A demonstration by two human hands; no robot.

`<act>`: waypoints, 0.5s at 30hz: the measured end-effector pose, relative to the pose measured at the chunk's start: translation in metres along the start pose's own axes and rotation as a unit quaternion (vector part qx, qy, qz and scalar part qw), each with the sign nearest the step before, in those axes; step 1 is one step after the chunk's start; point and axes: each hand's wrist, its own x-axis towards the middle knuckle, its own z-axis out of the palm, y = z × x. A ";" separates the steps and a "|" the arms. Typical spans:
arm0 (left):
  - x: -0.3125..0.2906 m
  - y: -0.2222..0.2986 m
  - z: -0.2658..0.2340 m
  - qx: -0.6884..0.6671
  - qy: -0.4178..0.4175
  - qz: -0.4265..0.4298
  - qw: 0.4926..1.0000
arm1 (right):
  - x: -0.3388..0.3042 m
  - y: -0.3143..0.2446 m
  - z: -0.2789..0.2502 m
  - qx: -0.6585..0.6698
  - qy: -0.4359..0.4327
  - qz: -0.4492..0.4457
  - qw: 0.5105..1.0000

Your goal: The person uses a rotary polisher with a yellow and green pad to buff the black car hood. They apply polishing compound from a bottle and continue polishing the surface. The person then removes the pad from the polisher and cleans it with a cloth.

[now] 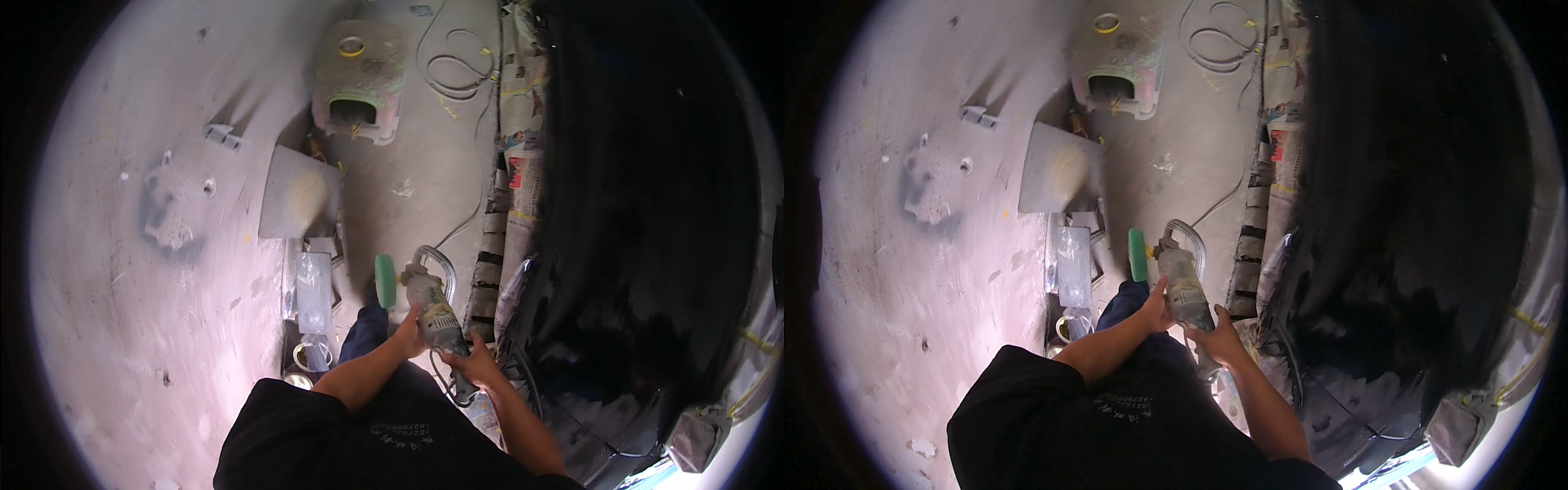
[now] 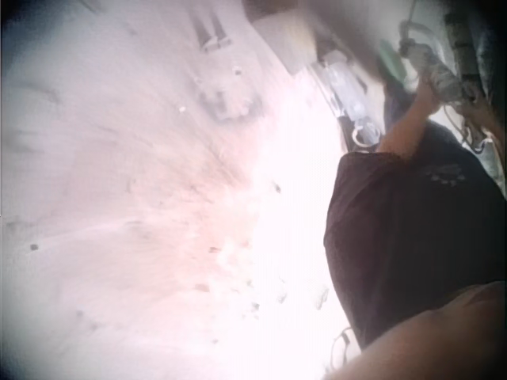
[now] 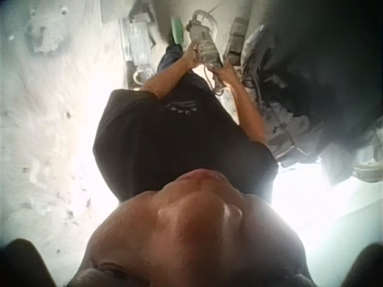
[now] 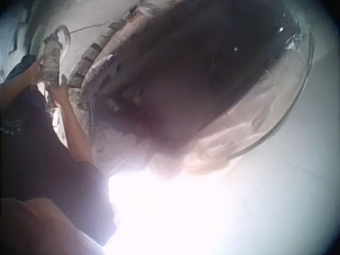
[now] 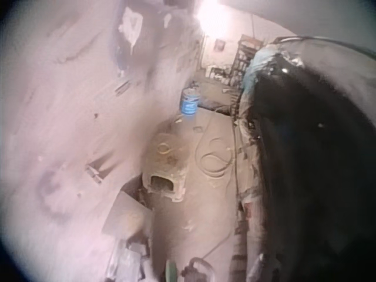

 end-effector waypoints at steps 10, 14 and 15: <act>0.002 0.042 0.072 0.023 -0.106 0.113 0.988 | -0.043 -0.056 -0.041 -0.087 0.031 -0.143 0.985; -0.015 0.084 0.121 0.056 -0.206 0.187 0.959 | -0.051 -0.073 -0.069 -0.028 0.036 -0.222 0.974; -0.032 0.094 0.147 0.067 -0.173 0.212 0.960 | -0.051 -0.074 -0.079 0.006 0.029 -0.238 0.971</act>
